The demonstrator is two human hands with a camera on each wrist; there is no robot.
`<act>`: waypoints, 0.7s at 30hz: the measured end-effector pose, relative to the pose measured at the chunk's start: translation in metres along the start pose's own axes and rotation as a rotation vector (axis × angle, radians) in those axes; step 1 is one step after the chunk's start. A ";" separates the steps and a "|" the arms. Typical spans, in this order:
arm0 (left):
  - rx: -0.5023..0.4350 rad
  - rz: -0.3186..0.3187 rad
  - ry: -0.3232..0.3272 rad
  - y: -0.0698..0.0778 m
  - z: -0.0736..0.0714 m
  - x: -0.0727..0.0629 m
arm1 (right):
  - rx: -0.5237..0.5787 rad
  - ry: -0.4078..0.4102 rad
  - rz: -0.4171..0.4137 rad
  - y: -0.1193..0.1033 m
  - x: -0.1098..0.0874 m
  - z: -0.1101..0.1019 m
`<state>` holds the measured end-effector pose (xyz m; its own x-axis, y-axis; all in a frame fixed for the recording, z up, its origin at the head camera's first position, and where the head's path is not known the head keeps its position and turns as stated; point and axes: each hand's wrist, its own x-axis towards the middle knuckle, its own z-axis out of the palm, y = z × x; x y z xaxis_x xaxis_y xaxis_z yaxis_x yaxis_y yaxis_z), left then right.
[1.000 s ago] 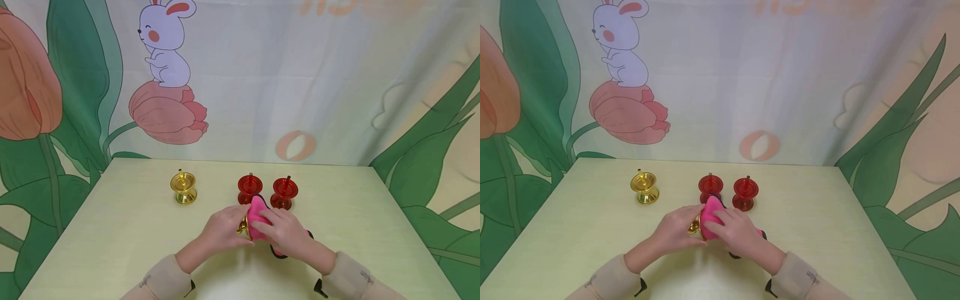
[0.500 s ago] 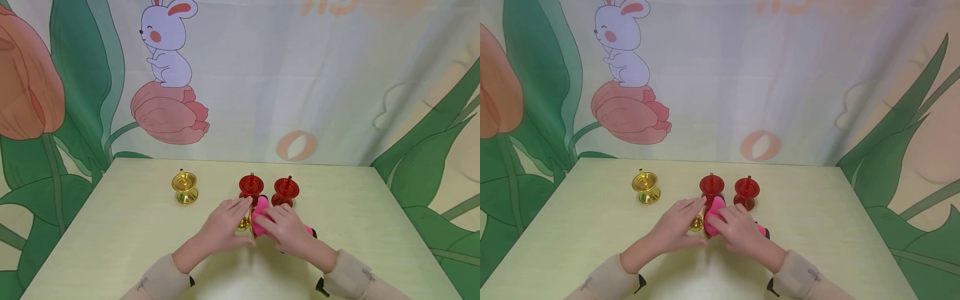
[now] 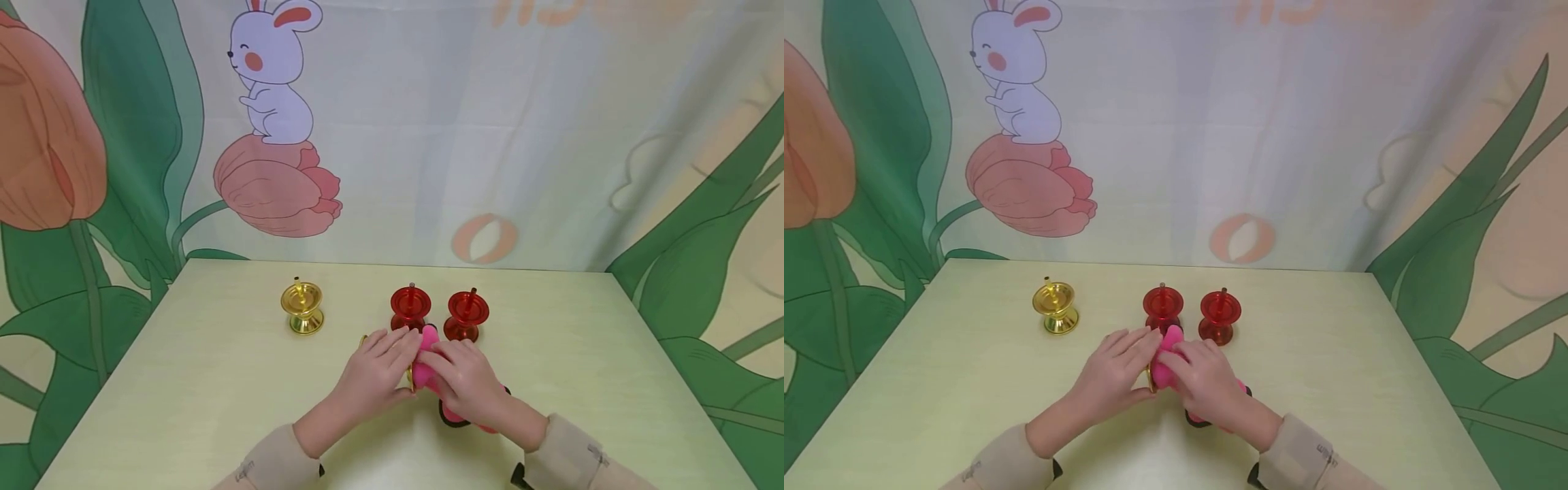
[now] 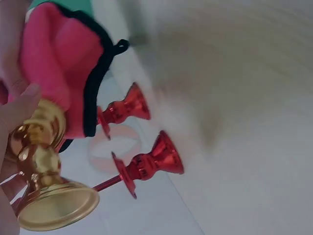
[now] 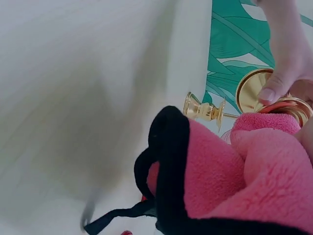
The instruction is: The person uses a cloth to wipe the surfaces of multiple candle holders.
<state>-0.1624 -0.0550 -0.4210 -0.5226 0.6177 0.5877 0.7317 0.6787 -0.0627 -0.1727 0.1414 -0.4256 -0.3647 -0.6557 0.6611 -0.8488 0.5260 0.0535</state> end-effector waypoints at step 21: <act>-0.174 -0.131 -0.299 -0.008 0.000 0.002 | -0.037 0.017 -0.042 -0.001 -0.005 0.010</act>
<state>-0.1687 -0.0593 -0.4195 -0.7030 0.6362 0.3180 0.7000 0.6980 0.1509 -0.1732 0.1390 -0.4364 -0.3227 -0.6684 0.6702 -0.8481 0.5185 0.1088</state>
